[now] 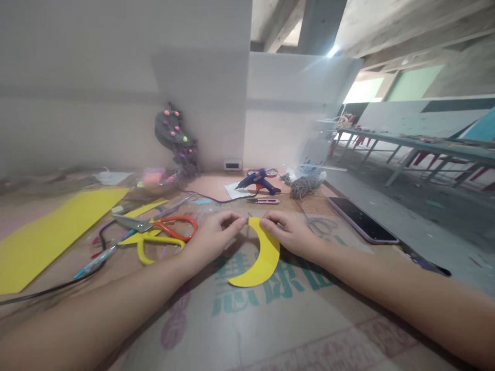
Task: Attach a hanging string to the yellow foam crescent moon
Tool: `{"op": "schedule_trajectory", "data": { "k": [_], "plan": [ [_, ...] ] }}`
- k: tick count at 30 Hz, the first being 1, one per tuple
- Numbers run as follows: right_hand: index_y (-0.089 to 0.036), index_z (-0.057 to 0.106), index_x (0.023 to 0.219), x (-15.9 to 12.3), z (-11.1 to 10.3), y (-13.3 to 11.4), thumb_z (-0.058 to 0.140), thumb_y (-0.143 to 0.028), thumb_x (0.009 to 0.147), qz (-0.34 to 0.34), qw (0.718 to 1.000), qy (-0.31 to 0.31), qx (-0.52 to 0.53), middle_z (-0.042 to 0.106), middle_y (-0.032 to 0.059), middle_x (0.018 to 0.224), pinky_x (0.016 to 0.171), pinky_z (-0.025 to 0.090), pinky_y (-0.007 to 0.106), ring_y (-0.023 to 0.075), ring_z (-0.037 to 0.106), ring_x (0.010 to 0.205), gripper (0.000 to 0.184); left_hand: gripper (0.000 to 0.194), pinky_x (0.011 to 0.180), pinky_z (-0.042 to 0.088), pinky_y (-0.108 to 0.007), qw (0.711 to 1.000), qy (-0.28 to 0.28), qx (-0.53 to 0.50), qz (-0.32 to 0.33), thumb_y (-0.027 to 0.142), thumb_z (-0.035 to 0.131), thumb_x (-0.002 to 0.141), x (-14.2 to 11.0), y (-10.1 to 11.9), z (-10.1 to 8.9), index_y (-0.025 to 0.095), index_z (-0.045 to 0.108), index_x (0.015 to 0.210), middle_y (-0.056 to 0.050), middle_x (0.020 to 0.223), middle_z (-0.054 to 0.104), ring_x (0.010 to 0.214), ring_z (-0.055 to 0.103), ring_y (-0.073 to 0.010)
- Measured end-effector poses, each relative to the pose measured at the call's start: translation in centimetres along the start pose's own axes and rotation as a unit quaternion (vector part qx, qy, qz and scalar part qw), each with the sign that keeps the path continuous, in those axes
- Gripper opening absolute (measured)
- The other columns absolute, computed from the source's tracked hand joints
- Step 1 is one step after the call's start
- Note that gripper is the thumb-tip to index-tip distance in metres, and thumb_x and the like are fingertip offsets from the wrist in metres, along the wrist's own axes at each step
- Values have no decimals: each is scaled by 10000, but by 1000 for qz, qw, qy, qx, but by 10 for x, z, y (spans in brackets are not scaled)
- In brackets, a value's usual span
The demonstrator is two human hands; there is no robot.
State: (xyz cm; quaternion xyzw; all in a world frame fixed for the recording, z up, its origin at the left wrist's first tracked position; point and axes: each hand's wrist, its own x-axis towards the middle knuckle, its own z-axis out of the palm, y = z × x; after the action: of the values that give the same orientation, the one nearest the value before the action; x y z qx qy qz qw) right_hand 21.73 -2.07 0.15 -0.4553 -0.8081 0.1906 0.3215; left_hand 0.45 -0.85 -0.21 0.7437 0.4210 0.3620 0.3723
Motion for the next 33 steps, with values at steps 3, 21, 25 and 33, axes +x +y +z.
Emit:
{"op": "schedule_trajectory", "data": {
  "k": [3, 21, 25, 33],
  "plan": [
    [-176, 552, 721, 0, 0, 0, 437, -363, 930, -1, 1000, 1, 3, 566, 2, 668, 555, 350, 238, 132, 503, 627, 304, 384, 728, 457, -276, 1000, 4, -16, 12, 489, 489, 917, 1, -1, 0, 155, 673, 870, -42, 846, 682, 829, 620, -193],
    [-181, 562, 755, 0, 1, -1, 433, -362, 947, -4, 999, -31, -12, 587, 9, 701, 600, 374, 245, 138, 522, 657, 294, 433, 749, 461, -276, 996, 3, -83, -7, 546, 485, 910, 2, -10, 3, 158, 677, 909, -53, 892, 685, 867, 626, -196],
    [-183, 543, 725, 0, 1, 0, 438, -351, 943, 2, 1000, -19, -13, 564, -3, 673, 577, 356, 241, 131, 506, 631, 294, 442, 720, 459, -250, 978, 71, -190, -39, 551, 440, 927, 4, -13, 6, 174, 667, 963, -33, 839, 652, 795, 604, -154],
    [-184, 532, 712, 0, 1, 2, 436, -355, 937, 5, 1000, -9, -13, 550, -6, 661, 564, 348, 236, 132, 504, 626, 299, 234, 572, 421, -192, 943, 148, -294, -53, 369, 548, 858, 11, -20, 5, 182, 524, 719, 27, 669, 524, 607, 509, -100]
  ]
}}
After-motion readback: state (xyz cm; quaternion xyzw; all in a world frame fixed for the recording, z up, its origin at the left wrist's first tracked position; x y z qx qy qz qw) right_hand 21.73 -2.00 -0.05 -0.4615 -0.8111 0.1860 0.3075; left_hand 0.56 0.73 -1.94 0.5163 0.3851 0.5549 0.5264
